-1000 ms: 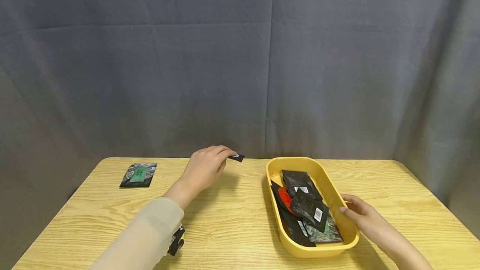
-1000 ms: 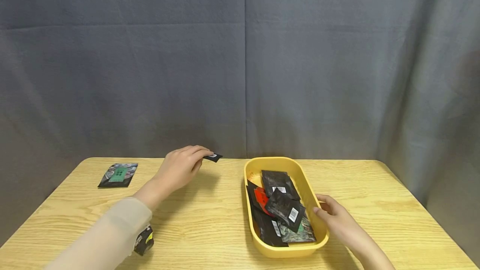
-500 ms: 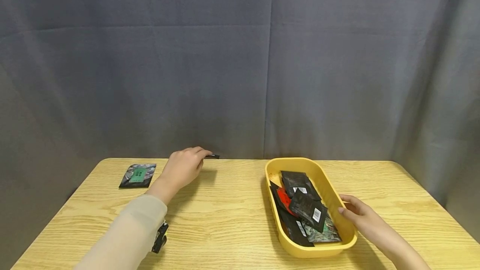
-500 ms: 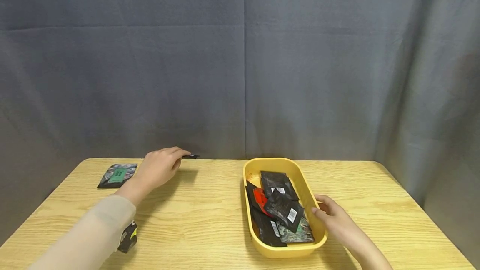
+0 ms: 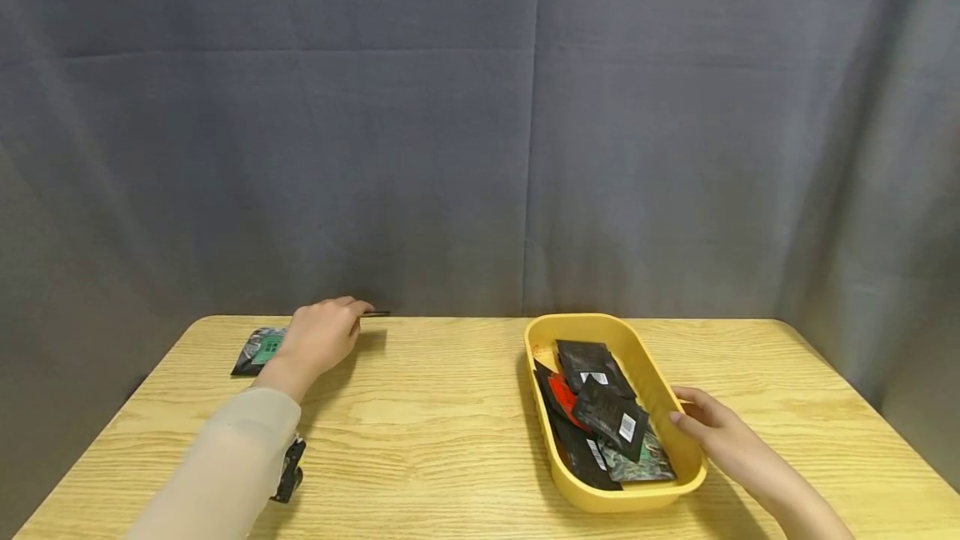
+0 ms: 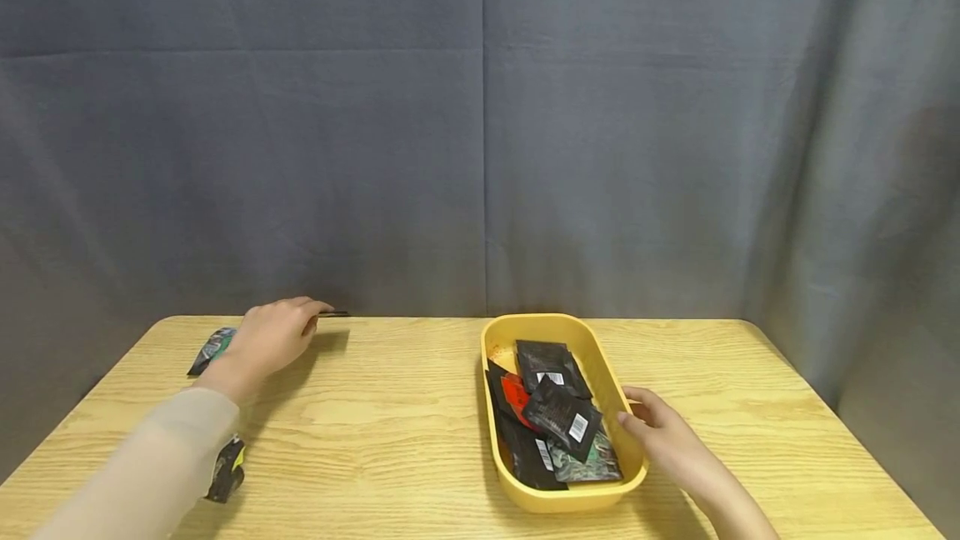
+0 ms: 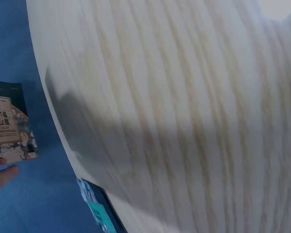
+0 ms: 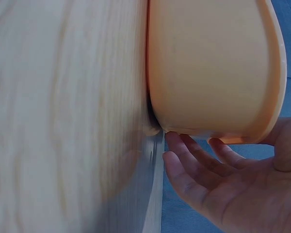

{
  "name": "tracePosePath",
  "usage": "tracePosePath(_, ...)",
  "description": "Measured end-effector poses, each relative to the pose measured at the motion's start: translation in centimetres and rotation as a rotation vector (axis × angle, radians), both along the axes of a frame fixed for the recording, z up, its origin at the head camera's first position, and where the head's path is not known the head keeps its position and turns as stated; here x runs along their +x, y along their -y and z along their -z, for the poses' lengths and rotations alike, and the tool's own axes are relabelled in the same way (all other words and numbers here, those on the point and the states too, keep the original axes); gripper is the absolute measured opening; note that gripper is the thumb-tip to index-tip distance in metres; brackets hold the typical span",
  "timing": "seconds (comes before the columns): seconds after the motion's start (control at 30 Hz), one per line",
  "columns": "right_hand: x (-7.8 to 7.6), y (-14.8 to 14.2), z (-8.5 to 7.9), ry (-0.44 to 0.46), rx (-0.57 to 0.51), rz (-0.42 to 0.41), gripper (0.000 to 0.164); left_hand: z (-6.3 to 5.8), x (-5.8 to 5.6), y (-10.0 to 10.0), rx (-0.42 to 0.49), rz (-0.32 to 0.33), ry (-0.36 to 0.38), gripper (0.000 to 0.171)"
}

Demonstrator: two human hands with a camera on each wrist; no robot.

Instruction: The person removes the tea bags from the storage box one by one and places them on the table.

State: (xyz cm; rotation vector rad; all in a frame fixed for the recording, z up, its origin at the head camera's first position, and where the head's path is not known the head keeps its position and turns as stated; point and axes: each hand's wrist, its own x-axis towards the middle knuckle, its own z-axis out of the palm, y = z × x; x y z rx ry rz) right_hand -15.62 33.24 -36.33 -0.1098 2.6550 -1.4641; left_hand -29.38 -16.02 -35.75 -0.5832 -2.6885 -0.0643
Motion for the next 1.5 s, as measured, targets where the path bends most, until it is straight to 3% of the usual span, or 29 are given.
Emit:
tracePosePath(0.27, 0.2, 0.1, 0.1, -0.007, -0.010, 0.020, 0.045, 0.4, 0.3, 0.9, -0.057, -0.063, 0.098, 0.022)
tracePosePath(0.83, 0.3, 0.0, 0.0, -0.011, -0.014, 0.010, 0.045, 1.0, 1.1, 1.0, -0.110, -0.071, 0.312, 0.037)
tracePosePath(1.23, 0.2, 0.0, 0.0, -0.006, 0.012, 0.014, 0.045, 1.3, 1.4, 0.7, -0.125, -0.081, 0.335, 0.038)
tracePosePath(1.5, 0.4, 0.1, -0.2, 0.010, 0.004, 0.020, 0.046, 1.6, 1.4, 0.4, -0.162, -0.064, 0.280, 0.038)
